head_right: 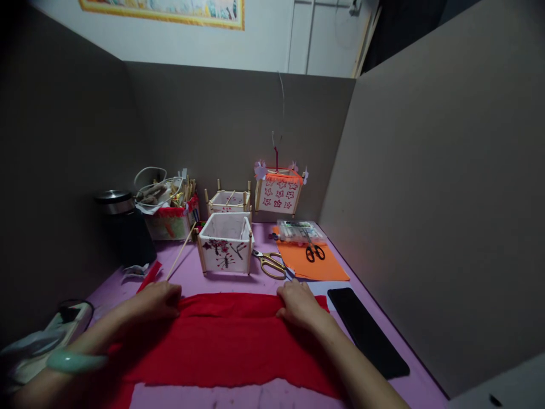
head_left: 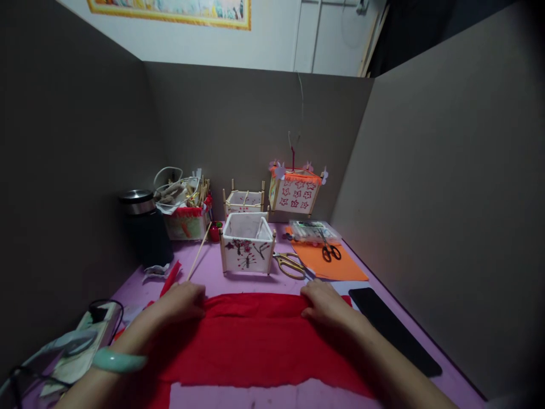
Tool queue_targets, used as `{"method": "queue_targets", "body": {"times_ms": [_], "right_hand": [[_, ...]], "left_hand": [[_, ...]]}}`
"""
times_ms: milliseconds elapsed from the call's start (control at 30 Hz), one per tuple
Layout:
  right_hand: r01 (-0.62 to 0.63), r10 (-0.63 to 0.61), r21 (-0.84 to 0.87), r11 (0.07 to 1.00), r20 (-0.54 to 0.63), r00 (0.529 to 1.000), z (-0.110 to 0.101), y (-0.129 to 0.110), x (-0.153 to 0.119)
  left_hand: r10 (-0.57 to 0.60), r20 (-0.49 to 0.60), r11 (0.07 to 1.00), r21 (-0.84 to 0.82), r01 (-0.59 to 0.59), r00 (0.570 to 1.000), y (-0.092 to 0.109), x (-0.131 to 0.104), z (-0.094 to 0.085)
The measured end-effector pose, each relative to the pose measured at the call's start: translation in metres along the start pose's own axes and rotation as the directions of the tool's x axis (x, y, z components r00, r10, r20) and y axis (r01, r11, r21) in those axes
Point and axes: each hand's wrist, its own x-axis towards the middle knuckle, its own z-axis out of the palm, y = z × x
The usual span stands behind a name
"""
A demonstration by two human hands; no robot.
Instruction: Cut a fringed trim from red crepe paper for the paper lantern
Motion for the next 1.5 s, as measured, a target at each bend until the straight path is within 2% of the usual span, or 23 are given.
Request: {"method": "queue_targets", "body": {"times_ms": [67,133,233,333,433,567,700,800,900,967,1067,1100,1167,1233,1267,1333,1500], "right_hand": [[0.012,-0.012,0.000,1.000,-0.007,1.000,-0.005,0.005,-0.001],[0.002,-0.002,-0.002,1.000,-0.045,0.999,-0.011,0.007,-0.006],[-0.008,0.002,-0.033,0.999,-0.160,0.987,-0.013,0.010,-0.018],[0.041,-0.074,-0.114,0.993,-0.302,0.950,-0.001,0.014,-0.031],[0.083,-0.134,-0.153,0.985,-0.368,0.920,0.017,0.017,-0.043],[0.115,-0.153,-0.119,0.986,-0.394,0.906,0.034,0.020,-0.053],[0.120,-0.139,-0.074,0.990,-0.370,0.918,0.041,0.021,-0.059],[0.113,-0.121,-0.042,0.993,-0.354,0.927,0.034,0.022,-0.067],[0.098,-0.093,0.004,0.995,-0.302,0.949,0.014,0.017,-0.075],[0.082,-0.071,0.039,0.996,-0.237,0.969,-0.002,0.005,-0.076],[0.052,-0.028,0.121,0.991,-0.191,0.981,-0.011,-0.030,-0.064],[0.048,-0.020,0.161,0.986,-0.173,0.985,-0.009,-0.045,-0.058],[0.112,-0.092,0.258,0.960,-0.087,0.992,0.000,-0.074,-0.046],[0.149,-0.158,0.320,0.936,0.002,0.988,0.013,-0.095,-0.037],[0.128,-0.148,0.330,0.935,0.035,0.988,0.019,-0.099,-0.034],[0.049,-0.077,0.312,0.949,0.079,0.994,0.029,-0.095,-0.034],[-0.170,0.167,0.204,0.964,0.033,0.985,0.048,-0.046,-0.053]], "left_hand": [[0.046,-0.030,0.999,0.011,-0.046,0.998,-0.001,-0.001,-0.004],[0.095,-0.110,0.995,0.037,-0.092,0.989,-0.001,-0.003,-0.008],[0.137,-0.209,0.989,0.079,-0.123,0.968,-0.002,-0.011,-0.011],[0.173,-0.269,0.979,0.149,-0.137,0.947,-0.007,-0.020,-0.004],[0.207,-0.323,0.962,0.237,-0.133,0.923,-0.015,-0.028,0.007],[0.199,-0.341,0.947,0.306,-0.092,0.919,-0.021,-0.037,0.018],[0.161,-0.289,0.936,0.349,-0.053,0.944,-0.018,-0.048,0.023],[0.080,-0.261,0.932,0.361,0.021,0.962,-0.019,-0.058,0.028],[0.025,-0.284,0.945,0.319,0.070,0.959,-0.018,-0.066,0.032],[0.066,-0.299,0.971,0.239,0.008,0.952,-0.003,-0.068,0.034],[0.177,-0.288,0.984,0.037,-0.174,0.941,0.044,-0.063,0.040],[0.198,-0.290,0.976,-0.030,-0.215,0.936,0.062,-0.060,0.043],[0.280,-0.232,0.946,-0.101,-0.309,0.932,0.094,-0.052,0.053],[0.254,-0.168,0.951,-0.137,-0.278,0.952,0.109,-0.045,0.064],[0.230,-0.151,0.959,-0.133,-0.250,0.962,0.109,-0.043,0.069],[0.165,-0.165,0.979,-0.092,-0.182,0.972,0.096,-0.041,0.078],[0.014,-0.279,1.000,0.023,-0.008,0.960,0.038,-0.044,0.094]]}}
